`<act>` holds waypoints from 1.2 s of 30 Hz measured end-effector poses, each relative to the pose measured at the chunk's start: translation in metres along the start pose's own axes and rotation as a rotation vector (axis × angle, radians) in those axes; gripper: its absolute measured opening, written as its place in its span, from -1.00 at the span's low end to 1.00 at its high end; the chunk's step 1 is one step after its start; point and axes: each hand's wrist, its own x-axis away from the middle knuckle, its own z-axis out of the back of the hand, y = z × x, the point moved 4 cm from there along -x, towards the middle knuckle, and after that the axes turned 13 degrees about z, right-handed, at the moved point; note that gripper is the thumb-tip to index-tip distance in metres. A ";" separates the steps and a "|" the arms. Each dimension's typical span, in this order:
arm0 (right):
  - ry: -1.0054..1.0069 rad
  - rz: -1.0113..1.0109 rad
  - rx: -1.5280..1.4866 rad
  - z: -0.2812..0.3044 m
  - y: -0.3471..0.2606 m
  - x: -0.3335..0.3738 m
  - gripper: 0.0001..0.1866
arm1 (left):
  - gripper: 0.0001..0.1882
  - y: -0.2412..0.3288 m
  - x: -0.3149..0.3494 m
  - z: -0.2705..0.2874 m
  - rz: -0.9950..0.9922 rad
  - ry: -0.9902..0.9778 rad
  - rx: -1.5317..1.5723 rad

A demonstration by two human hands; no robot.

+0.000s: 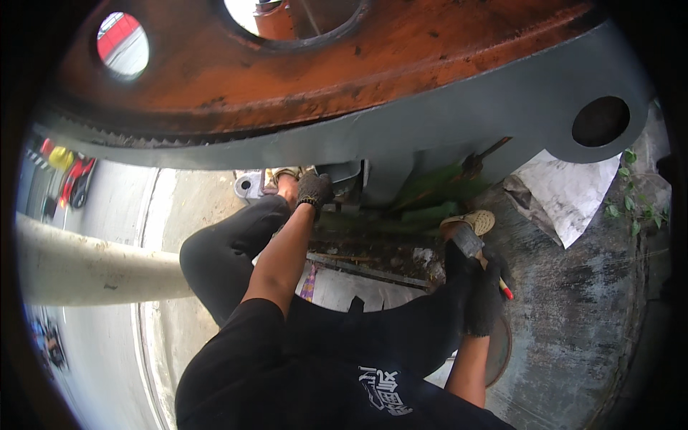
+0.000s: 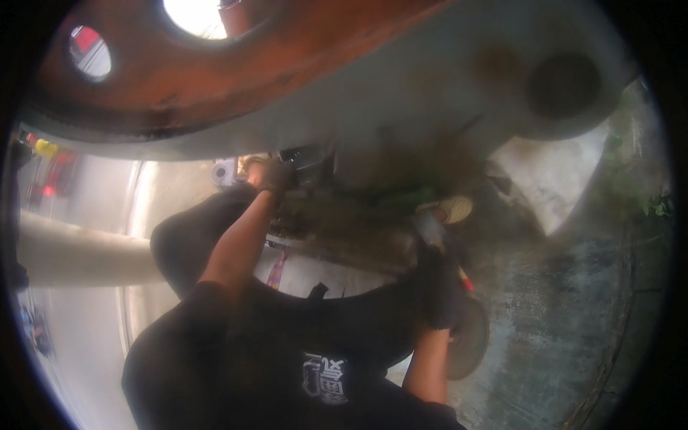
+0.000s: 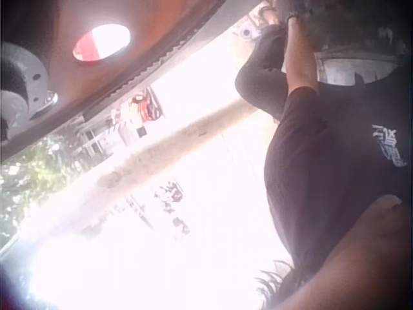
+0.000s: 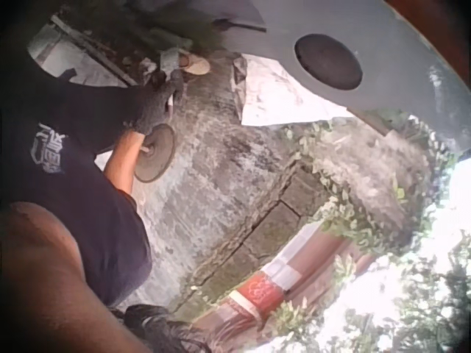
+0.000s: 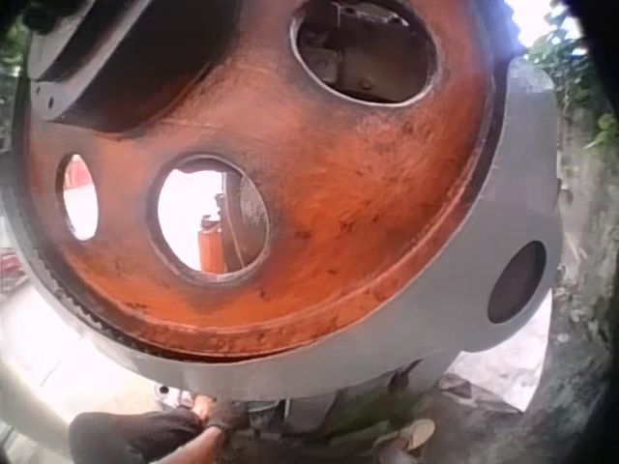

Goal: The person paints a large metal machine part with gray paint using a brush. They repeatedly dip the brush into a small container and apply paint to the curved and flat surfaces of the part.

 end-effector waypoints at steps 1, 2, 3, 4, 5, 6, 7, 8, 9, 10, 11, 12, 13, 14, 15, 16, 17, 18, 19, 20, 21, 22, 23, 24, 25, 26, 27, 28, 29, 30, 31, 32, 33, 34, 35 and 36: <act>0.042 -0.039 0.028 0.008 -0.009 0.002 -0.70 | -0.65 0.028 0.002 0.001 -0.062 -0.046 -0.116; 0.098 -0.066 -0.002 0.019 -0.012 0.004 -0.70 | -0.68 0.062 0.007 0.008 -0.141 -0.085 -0.225; 0.128 -0.080 -0.056 0.020 -0.019 0.002 -0.70 | -0.68 0.067 0.000 0.013 -0.151 -0.091 -0.274; 0.154 -0.084 -0.170 0.021 -0.021 0.000 -0.70 | -0.69 0.063 -0.009 0.012 -0.150 -0.089 -0.287; 0.174 -0.089 -0.284 0.023 -0.022 -0.004 -0.69 | -0.69 0.056 -0.020 0.008 -0.143 -0.089 -0.285; 0.187 -0.055 -0.262 0.030 -0.021 -0.007 -0.69 | -0.69 0.047 -0.026 0.003 -0.129 -0.091 -0.265; 0.200 -0.026 -0.249 0.036 -0.018 -0.010 -0.69 | -0.69 0.038 -0.033 -0.001 -0.120 -0.086 -0.236; 0.222 -0.008 -0.294 0.034 -0.021 -0.014 -0.67 | -0.70 0.030 -0.041 -0.005 -0.115 -0.079 -0.212; 0.248 0.006 -0.334 0.034 -0.024 -0.016 -0.66 | -0.70 0.021 -0.045 -0.010 -0.111 -0.077 -0.188; 0.253 0.030 -0.183 0.042 -0.028 -0.016 -0.65 | -0.70 0.024 -0.046 -0.022 -0.130 -0.089 -0.164; 0.252 0.054 -0.050 0.049 -0.030 -0.017 -0.64 | -0.70 0.024 -0.048 -0.026 -0.140 -0.087 -0.145; 0.277 0.060 -0.070 0.052 -0.033 -0.020 -0.62 | -0.71 0.021 -0.049 -0.031 -0.147 -0.087 -0.124; 0.305 0.067 -0.091 0.054 -0.038 -0.022 -0.60 | -0.71 0.020 -0.050 -0.034 -0.154 -0.086 -0.109; 0.331 0.072 -0.113 0.056 -0.042 -0.024 -0.58 | -0.71 0.018 -0.050 -0.037 -0.161 -0.083 -0.094; 0.358 0.120 -0.191 0.062 -0.040 -0.025 -0.57 | -0.71 0.017 -0.049 -0.042 -0.169 -0.083 -0.077; 0.385 0.169 -0.269 0.066 -0.040 -0.026 -0.56 | -0.72 0.016 -0.050 -0.045 -0.176 -0.079 -0.060; 0.390 0.175 -0.209 0.068 -0.044 -0.025 -0.54 | -0.72 0.014 -0.052 -0.047 -0.179 -0.077 -0.048; 0.398 0.182 -0.149 0.070 -0.049 -0.026 -0.52 | -0.72 0.013 -0.052 -0.051 -0.185 -0.072 -0.034; 0.407 0.144 -0.183 0.070 -0.050 -0.024 -0.51 | -0.72 0.008 -0.047 -0.058 -0.187 -0.075 -0.021; 0.418 0.107 -0.216 0.070 -0.051 -0.022 -0.51 | -0.72 0.006 -0.047 -0.062 -0.190 -0.069 -0.009; 0.421 0.125 -0.231 0.070 -0.052 -0.021 -0.57 | -0.73 0.005 -0.049 -0.066 -0.197 -0.063 0.005; 0.414 0.142 -0.243 0.066 -0.050 -0.021 -0.63 | -0.73 0.002 -0.049 -0.072 -0.199 -0.062 0.026; 0.420 0.149 -0.280 0.065 -0.047 -0.020 -0.65 | -0.73 0.002 -0.050 -0.075 -0.205 -0.060 0.033; 0.427 0.158 -0.313 0.064 -0.044 -0.018 -0.67 | -0.73 0.003 -0.049 -0.079 -0.213 -0.058 0.046; 0.437 0.162 -0.377 0.061 -0.042 -0.018 -0.67 | -0.73 0.003 -0.051 -0.081 -0.220 -0.048 0.057; 0.451 0.166 -0.444 0.060 -0.041 -0.018 -0.67 | -0.74 0.000 -0.052 -0.082 -0.225 -0.038 0.067; 0.427 0.174 -0.394 0.058 -0.044 -0.017 -0.67 | -0.74 -0.003 -0.054 -0.082 -0.231 -0.023 0.081; 0.406 0.183 -0.344 0.056 -0.050 -0.015 -0.67 | -0.74 -0.005 -0.054 -0.082 -0.242 -0.004 0.095; 0.383 0.195 -0.298 0.052 -0.057 -0.014 -0.67 | -0.74 -0.008 -0.054 -0.079 -0.261 0.035 0.119; 0.360 0.230 -0.133 0.047 -0.065 -0.014 -0.65 | -0.75 -0.016 -0.054 -0.077 -0.213 0.003 0.079; 0.350 0.257 0.059 0.045 -0.069 -0.011 -0.63 | -0.75 -0.008 -0.044 -0.078 -0.201 -0.047 0.051; 0.330 0.286 0.240 0.044 -0.074 -0.010 -0.61 | -0.75 -0.006 -0.036 -0.073 -0.183 -0.079 0.018; 0.348 0.264 0.040 0.044 -0.076 -0.013 -0.60 | -0.74 -0.006 -0.032 -0.064 -0.163 -0.105 -0.010; 0.356 0.237 -0.160 0.044 -0.079 -0.015 -0.58 | -0.74 -0.009 -0.026 -0.051 -0.137 -0.134 -0.043; 0.348 0.200 -0.357 0.040 -0.080 -0.016 -0.56 | -0.72 -0.015 -0.016 -0.039 -0.114 -0.166 -0.072; 0.372 0.242 -0.439 0.043 -0.081 -0.016 -0.56 | -0.71 -0.016 -0.002 -0.026 -0.107 -0.209 -0.108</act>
